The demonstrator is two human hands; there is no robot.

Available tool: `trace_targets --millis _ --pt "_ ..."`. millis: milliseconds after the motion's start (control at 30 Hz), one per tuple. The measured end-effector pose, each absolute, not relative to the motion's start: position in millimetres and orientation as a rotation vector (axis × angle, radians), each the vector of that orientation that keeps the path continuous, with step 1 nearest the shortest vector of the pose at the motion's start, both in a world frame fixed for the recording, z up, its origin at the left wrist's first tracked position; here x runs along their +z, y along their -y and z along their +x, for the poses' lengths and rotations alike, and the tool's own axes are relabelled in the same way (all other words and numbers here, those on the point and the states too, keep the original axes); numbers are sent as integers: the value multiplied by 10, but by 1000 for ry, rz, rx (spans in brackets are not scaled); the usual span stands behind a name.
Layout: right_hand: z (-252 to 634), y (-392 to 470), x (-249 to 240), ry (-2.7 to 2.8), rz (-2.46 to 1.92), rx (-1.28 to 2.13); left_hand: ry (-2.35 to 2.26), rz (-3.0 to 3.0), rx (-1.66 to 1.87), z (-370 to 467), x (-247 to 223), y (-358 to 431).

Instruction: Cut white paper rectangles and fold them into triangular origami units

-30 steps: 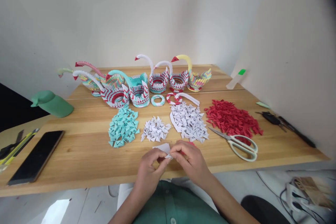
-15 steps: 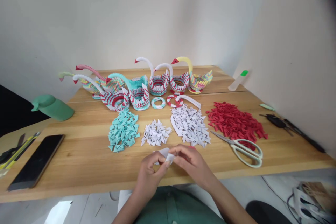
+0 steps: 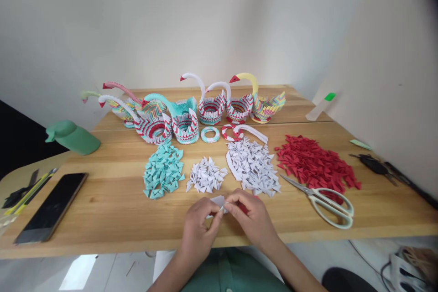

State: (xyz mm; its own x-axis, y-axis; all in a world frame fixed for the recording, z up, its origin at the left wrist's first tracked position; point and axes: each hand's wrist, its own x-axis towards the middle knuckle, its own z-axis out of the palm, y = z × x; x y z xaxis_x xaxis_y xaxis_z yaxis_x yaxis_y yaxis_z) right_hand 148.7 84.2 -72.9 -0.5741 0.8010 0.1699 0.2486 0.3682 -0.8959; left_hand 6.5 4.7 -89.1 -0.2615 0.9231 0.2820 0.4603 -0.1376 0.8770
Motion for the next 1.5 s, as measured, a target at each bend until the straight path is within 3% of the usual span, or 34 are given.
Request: trace_targets --millis 267,600,867,1233,1500 --pt "1502 -824 -683 2020 -837 1094 -1504 1295 1410 49 -889 -56" --pt "1560 -820 -647 2081 -645 867 -781 591 1321 61 -867 -129" --pt "1612 -861 -665 2140 -494 518 -817 580 1402 62 -916 -162" --pt "1559 -839 -643 2176 -412 376 -1010 597 1410 36 -822 -130" --pt "1593 -836 -701 2196 -429 359 -1381 1003 1242 -56 -821 -131"
